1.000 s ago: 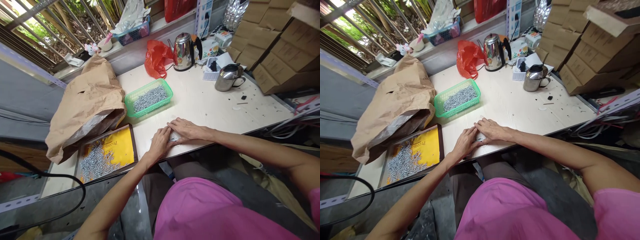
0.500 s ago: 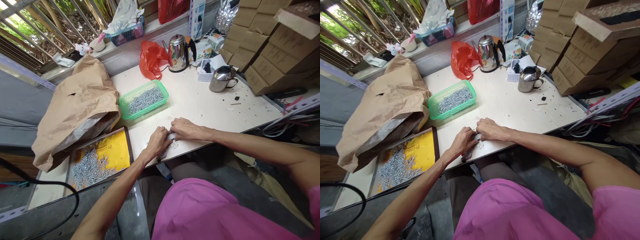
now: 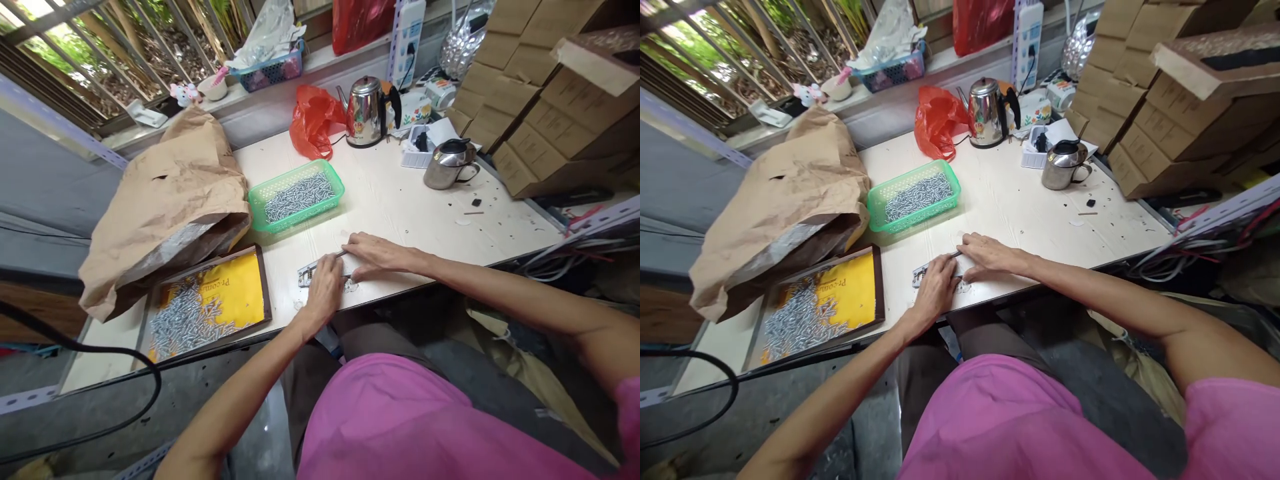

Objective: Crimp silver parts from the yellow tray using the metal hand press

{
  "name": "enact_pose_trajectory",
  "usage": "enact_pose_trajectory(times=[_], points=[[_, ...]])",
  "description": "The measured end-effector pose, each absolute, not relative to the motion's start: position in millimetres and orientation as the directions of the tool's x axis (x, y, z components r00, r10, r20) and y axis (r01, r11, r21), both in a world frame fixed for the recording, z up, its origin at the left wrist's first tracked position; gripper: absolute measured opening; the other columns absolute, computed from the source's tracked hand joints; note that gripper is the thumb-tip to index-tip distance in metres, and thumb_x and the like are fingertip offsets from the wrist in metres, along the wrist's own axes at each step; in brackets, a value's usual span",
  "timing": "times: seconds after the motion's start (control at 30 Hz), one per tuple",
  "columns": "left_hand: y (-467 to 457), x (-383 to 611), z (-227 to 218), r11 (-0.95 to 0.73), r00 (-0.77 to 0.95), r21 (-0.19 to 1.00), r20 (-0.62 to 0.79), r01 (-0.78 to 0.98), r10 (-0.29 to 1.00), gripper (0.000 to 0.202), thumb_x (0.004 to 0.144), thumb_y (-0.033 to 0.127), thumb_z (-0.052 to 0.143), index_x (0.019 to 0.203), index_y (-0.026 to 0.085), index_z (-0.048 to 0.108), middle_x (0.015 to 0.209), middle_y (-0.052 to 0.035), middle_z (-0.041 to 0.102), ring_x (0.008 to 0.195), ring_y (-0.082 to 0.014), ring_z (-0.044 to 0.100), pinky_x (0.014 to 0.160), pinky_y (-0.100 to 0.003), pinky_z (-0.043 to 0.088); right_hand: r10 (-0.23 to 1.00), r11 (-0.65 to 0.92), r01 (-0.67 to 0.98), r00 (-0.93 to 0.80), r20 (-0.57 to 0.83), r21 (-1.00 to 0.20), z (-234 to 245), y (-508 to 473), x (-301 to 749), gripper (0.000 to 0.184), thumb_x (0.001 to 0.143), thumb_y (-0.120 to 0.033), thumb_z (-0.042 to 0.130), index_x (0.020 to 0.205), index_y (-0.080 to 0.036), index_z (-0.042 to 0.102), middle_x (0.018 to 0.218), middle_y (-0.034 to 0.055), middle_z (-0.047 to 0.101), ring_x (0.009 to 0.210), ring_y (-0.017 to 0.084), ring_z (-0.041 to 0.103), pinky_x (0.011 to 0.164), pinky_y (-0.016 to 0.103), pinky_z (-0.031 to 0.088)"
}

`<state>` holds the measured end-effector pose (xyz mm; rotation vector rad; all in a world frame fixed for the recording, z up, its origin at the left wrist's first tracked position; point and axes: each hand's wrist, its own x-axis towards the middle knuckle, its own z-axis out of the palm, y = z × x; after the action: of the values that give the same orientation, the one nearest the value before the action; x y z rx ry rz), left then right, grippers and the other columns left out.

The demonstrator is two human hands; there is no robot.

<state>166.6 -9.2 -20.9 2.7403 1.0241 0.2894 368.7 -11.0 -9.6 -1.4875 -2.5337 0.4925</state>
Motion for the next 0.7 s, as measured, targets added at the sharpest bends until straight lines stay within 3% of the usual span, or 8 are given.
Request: enact_pose_trajectory(times=[0.1,0.23,0.33,0.4,0.47,0.57,0.7], points=[[-36.0,165.4,-36.5,-0.749,0.733,0.310,0.191,0.585,0.652,0.036,0.093,0.016,0.043,0.129,0.012,0.049,0.139,-0.0192,0.049,0.131,-0.0292,0.044,0.106,-0.049,0.041,0.873,0.445,0.831,-0.485,-0.044,-0.334,-15.9,-5.2,375.5,0.051,0.085,-0.053,0.061,0.118,-0.014,0.062,0.107,0.0141,0.058,0.096,0.026,0.051,0.080,0.033,0.037],[-59.5,166.6,-45.8,-0.741,0.727,0.349,0.199,0.573,0.657,0.032,0.096,0.021,0.041,0.125,0.013,0.053,0.134,-0.0165,0.056,0.131,-0.0294,0.046,0.111,-0.053,0.036,0.925,0.363,0.895,-0.380,-0.015,-0.258,-17.1,12.8,373.1,0.025,0.094,-0.032,0.050,0.103,-0.017,0.068,0.103,0.0113,0.062,0.096,0.024,0.050,0.079,0.033,0.032],[-64.0,166.5,-44.2,-0.734,0.719,0.372,0.210,0.568,0.663,0.030,0.097,0.023,0.041,0.122,0.014,0.056,0.131,-0.0146,0.059,0.130,-0.0287,0.047,0.112,-0.053,0.033,0.962,0.267,0.948,-0.274,-0.016,-0.176,-7.1,31.3,361.1,0.023,0.093,-0.029,0.050,0.091,-0.018,0.071,0.099,0.0107,0.064,0.097,0.025,0.049,0.078,0.036,0.030],[-63.5,166.2,-43.2,-0.733,0.717,0.394,0.222,0.554,0.661,0.031,0.097,0.024,0.042,0.123,0.014,0.055,0.131,-0.0139,0.058,0.131,-0.0285,0.046,0.113,-0.053,0.033,0.972,0.235,0.966,-0.236,0.006,-0.109,2.8,37.1,344.1,0.020,0.090,-0.026,0.054,0.095,-0.017,0.071,0.102,0.0124,0.063,0.098,0.027,0.048,0.078,0.036,0.029],[-62.2,166.7,-44.3,-0.729,0.716,0.422,0.226,0.539,0.661,0.032,0.096,0.024,0.042,0.124,0.014,0.054,0.131,-0.0141,0.058,0.132,-0.0288,0.045,0.112,-0.053,0.034,0.933,0.359,0.929,-0.357,0.037,-0.090,11.1,33.5,318.7,0.020,0.089,-0.022,0.055,0.101,-0.018,0.070,0.104,0.0121,0.062,0.098,0.026,0.046,0.077,0.036,0.029],[-63.3,168.4,-48.9,-0.698,0.702,0.450,0.193,0.558,0.685,0.034,0.094,0.024,0.045,0.125,0.012,0.054,0.124,-0.0166,0.061,0.125,-0.0310,0.051,0.105,-0.051,0.041,0.723,0.686,0.715,-0.691,0.017,-0.134,12.9,14.6,274.4,0.013,0.087,-0.021,0.058,0.089,-0.022,0.071,0.098,0.0083,0.062,0.095,0.024,0.044,0.072,0.034,0.030],[-78.4,160.4,-49.3,-0.706,0.708,0.436,0.195,0.558,0.679,0.038,0.092,0.025,0.048,0.128,0.012,0.053,0.119,-0.0154,0.063,0.115,-0.0305,0.057,0.101,-0.047,0.046,0.579,0.813,0.575,-0.815,0.027,-0.088,-2.3,-5.6,236.5,0.016,0.083,-0.013,0.058,0.071,-0.019,0.066,0.094,0.0109,0.060,0.095,0.025,0.044,0.074,0.037,0.032]])
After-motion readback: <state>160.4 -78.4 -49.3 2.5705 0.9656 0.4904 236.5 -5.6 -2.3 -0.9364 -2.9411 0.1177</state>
